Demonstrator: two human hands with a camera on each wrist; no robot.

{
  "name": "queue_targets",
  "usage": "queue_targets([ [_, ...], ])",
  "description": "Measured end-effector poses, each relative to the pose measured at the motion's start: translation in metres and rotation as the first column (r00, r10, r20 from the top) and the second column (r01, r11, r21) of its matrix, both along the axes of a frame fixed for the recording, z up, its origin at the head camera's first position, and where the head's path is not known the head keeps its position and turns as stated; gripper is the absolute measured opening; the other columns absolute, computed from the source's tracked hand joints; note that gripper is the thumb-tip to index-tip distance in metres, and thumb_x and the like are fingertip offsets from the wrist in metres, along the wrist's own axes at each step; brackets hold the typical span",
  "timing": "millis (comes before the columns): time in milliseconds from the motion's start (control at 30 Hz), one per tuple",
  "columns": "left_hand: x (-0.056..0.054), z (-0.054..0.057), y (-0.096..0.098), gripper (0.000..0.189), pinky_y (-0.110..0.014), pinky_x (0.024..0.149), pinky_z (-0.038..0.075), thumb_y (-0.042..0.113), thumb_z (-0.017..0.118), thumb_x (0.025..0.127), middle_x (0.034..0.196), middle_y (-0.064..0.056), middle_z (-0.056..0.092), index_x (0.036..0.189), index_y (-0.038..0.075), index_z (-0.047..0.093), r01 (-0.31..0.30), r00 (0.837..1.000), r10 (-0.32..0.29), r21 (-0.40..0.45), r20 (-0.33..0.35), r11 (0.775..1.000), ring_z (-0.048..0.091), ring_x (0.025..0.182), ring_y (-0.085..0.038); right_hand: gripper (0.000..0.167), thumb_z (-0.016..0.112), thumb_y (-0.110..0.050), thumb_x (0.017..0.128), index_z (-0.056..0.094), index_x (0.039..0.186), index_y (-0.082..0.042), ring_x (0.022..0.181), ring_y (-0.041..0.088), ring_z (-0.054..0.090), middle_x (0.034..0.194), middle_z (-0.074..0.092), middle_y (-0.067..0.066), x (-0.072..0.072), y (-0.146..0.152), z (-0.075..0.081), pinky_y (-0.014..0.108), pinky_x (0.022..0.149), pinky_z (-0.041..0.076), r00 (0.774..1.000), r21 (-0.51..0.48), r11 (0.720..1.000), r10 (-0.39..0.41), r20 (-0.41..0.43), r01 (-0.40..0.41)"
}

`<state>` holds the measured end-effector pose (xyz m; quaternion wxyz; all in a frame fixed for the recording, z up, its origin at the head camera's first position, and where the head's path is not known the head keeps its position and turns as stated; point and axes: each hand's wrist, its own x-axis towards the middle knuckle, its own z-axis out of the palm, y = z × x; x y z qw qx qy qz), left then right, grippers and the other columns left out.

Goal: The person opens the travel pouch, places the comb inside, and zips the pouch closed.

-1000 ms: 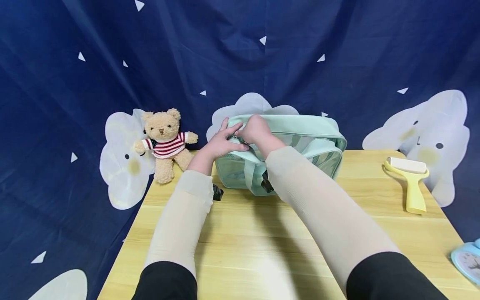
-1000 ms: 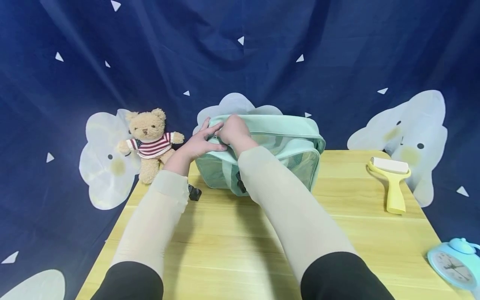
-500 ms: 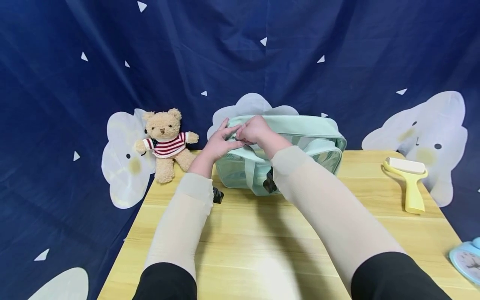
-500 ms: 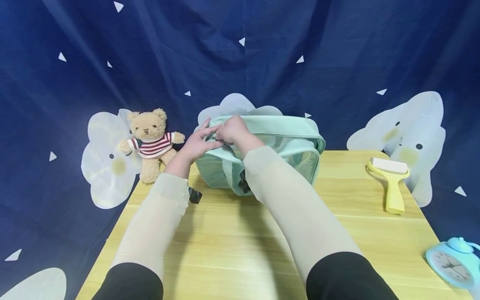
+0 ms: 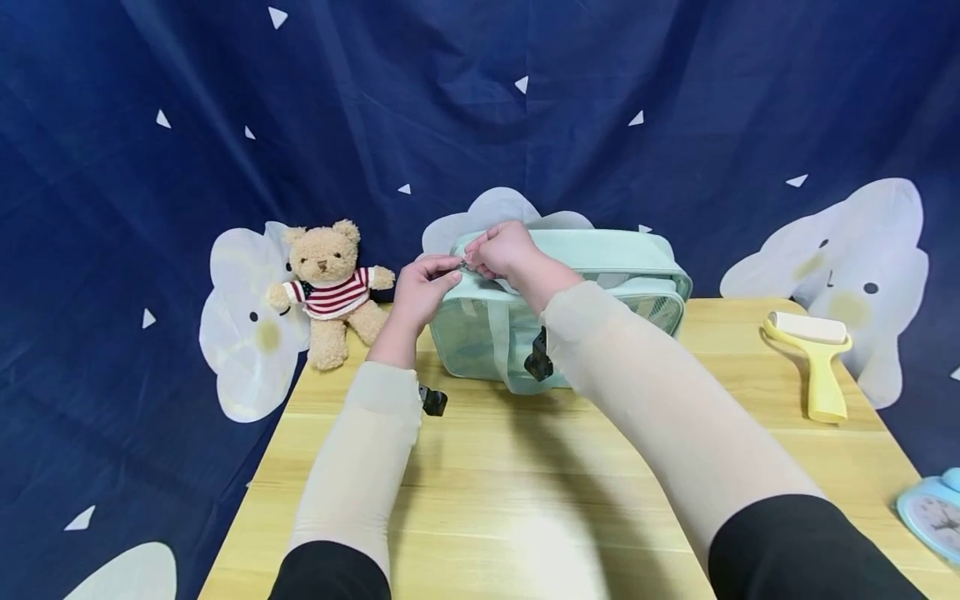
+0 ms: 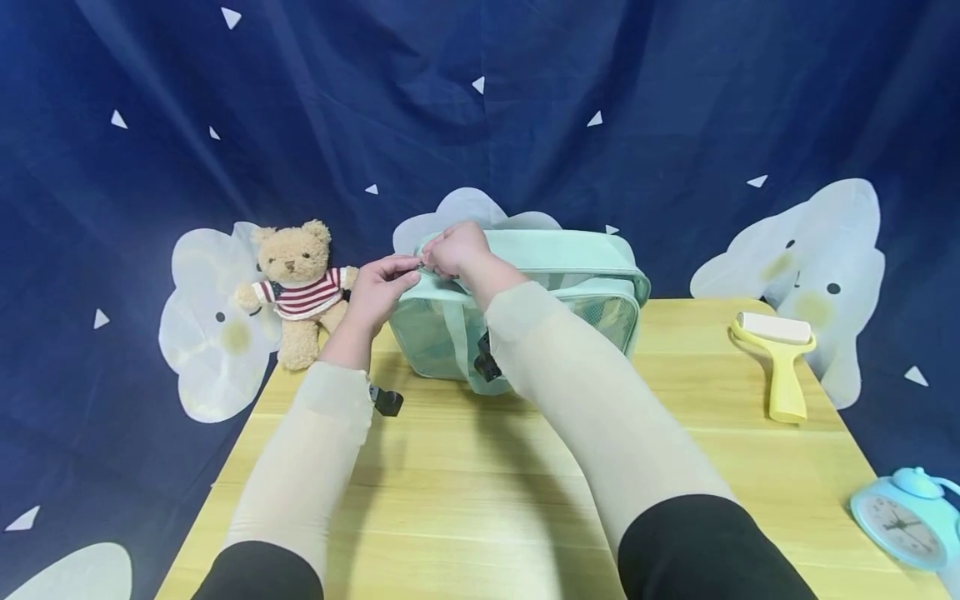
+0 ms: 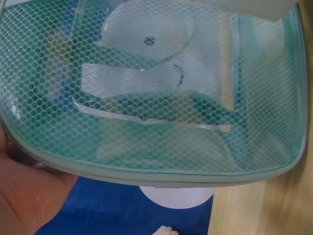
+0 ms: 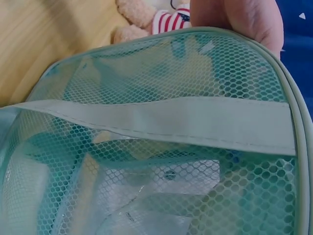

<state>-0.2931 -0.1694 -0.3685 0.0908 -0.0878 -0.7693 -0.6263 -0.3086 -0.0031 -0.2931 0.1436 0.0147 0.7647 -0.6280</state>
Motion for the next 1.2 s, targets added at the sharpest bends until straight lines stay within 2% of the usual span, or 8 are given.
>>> queue_targets([
  [133,-0.004,0.003,-0.001,0.029,-0.022,0.092,0.051,0.002,0.074,0.098,0.129,-0.024,0.069,0.124,-0.010,0.073,-0.002,0.997,0.007,-0.057,0.076,0.998,0.064,0.114,-0.024,0.021,0.066,0.007,0.098,0.073,0.118,0.009,0.060,0.012,0.053,0.076,0.067,0.006,-0.001,0.002,0.001,0.022,0.056,0.045,1.000,-0.002,1.000,0.001,0.011,-0.001],
  [233,-0.007,0.006,-0.002,0.027,-0.023,0.090,0.049,0.005,0.073,0.100,0.128,-0.023,0.066,0.123,-0.010,0.073,0.022,0.994,-0.009,-0.119,0.109,0.993,0.062,0.112,-0.024,0.021,0.066,0.007,0.098,0.074,0.117,0.008,0.061,0.012,0.054,0.076,0.068,0.006,-0.001,0.004,0.000,0.022,0.056,0.046,1.000,0.005,1.000,0.005,0.009,-0.005],
  [400,-0.007,0.013,-0.004,0.025,-0.029,0.092,0.047,0.007,0.068,0.104,0.125,-0.021,0.066,0.122,-0.009,0.072,0.074,0.990,-0.045,-0.226,0.133,0.971,0.059,0.112,-0.027,0.017,0.068,0.006,0.098,0.075,0.114,0.007,0.062,0.013,0.055,0.077,0.067,0.006,-0.001,0.006,0.002,0.022,0.058,0.048,1.000,0.033,0.999,0.024,0.005,-0.024],
  [533,-0.006,0.015,-0.004,0.025,-0.029,0.091,0.048,0.009,0.069,0.104,0.121,-0.020,0.071,0.121,-0.007,0.074,0.072,0.991,-0.039,-0.270,0.127,0.960,0.062,0.109,-0.026,0.015,0.068,0.007,0.097,0.074,0.110,0.007,0.062,0.013,0.054,0.075,0.064,0.005,-0.003,0.009,0.002,0.023,0.059,0.049,0.999,0.036,0.999,0.032,0.013,-0.033],
  [767,-0.004,0.018,0.003,0.024,-0.028,0.087,0.049,0.011,0.071,0.103,0.119,-0.020,0.073,0.120,-0.006,0.075,0.067,0.993,-0.037,-0.266,0.115,0.962,0.063,0.106,-0.025,0.016,0.068,0.007,0.097,0.074,0.112,0.006,0.065,0.014,0.054,0.080,0.064,0.006,-0.003,0.020,0.004,0.024,0.061,0.049,0.999,0.072,0.997,0.031,0.031,-0.033],
  [967,-0.006,0.016,0.006,0.024,-0.032,0.089,0.051,0.011,0.071,0.103,0.116,-0.019,0.074,0.119,-0.005,0.076,0.061,0.995,-0.035,-0.269,0.098,0.961,0.064,0.105,-0.026,0.016,0.069,0.007,0.095,0.074,0.110,0.005,0.064,0.013,0.054,0.082,0.065,0.005,-0.004,0.028,0.007,0.023,0.060,0.050,0.998,0.108,0.993,0.036,0.047,-0.041],
  [1200,-0.006,0.013,-0.002,0.024,-0.036,0.094,0.051,0.010,0.068,0.104,0.120,-0.020,0.072,0.122,-0.005,0.074,-0.026,0.995,0.052,-0.266,0.088,0.963,0.063,0.109,-0.028,0.015,0.068,0.007,0.097,0.071,0.111,0.006,0.063,0.013,0.053,0.077,0.065,0.004,-0.009,0.055,0.010,0.023,0.060,0.049,0.999,0.103,0.995,-0.003,0.052,-0.002],
])
